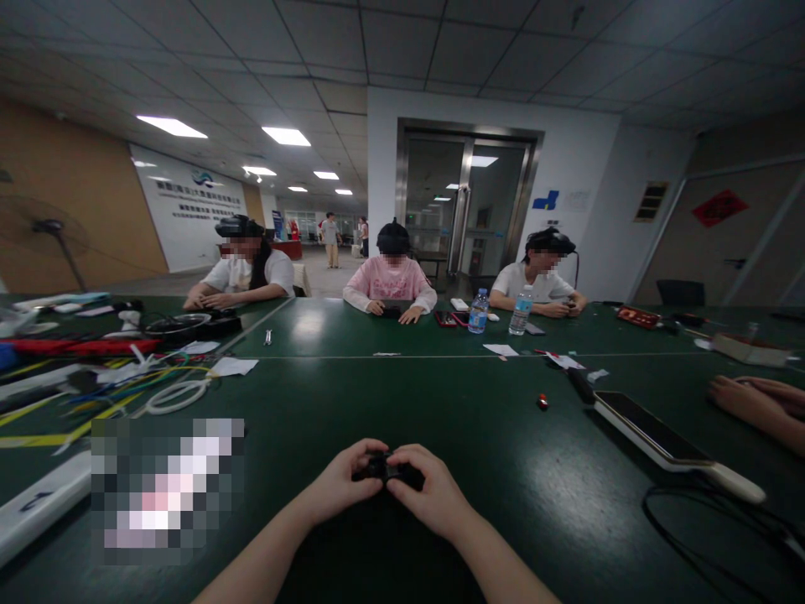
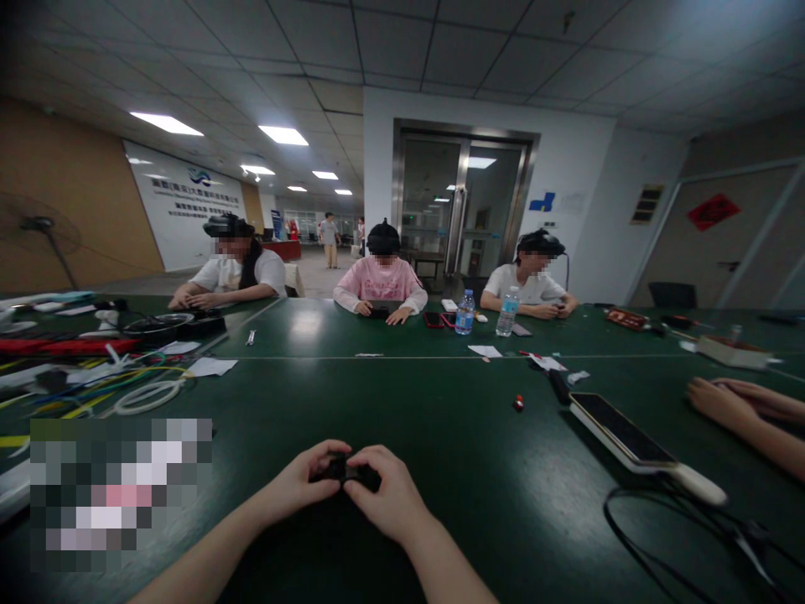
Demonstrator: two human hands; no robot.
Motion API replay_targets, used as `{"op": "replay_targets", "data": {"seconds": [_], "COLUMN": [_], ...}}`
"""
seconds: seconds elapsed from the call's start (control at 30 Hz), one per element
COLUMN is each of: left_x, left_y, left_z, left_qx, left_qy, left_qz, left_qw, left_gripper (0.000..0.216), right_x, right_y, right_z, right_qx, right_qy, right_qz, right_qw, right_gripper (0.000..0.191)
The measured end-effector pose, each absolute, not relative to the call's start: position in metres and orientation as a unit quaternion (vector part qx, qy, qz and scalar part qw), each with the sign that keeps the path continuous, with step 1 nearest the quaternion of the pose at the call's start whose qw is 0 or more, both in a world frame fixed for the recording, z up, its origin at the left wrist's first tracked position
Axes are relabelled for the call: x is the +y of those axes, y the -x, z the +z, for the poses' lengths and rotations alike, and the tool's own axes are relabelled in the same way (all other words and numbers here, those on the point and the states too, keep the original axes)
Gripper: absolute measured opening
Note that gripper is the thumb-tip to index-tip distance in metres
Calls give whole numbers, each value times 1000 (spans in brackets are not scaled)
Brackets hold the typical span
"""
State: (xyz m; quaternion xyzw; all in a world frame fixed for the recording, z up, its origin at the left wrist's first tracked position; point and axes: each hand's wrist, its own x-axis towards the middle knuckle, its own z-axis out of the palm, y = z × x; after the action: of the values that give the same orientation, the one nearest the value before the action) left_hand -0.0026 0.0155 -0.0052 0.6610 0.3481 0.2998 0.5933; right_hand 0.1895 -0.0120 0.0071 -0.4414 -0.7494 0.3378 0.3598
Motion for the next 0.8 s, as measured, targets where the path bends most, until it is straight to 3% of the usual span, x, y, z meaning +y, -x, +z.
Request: {"op": "replay_targets", "data": {"seconds": [0.8], "left_x": [15], "left_y": [1], "left_z": [-5], "left_qx": [359], "left_qy": [-663], "left_qz": [305], "left_qw": [582], "left_gripper": [41], "right_x": [-13], "right_y": [-189], "right_z": [7], "right_qx": [-743], "right_qy": [436], "right_qz": [341], "right_qw": [376], "right_gripper": [21]}}
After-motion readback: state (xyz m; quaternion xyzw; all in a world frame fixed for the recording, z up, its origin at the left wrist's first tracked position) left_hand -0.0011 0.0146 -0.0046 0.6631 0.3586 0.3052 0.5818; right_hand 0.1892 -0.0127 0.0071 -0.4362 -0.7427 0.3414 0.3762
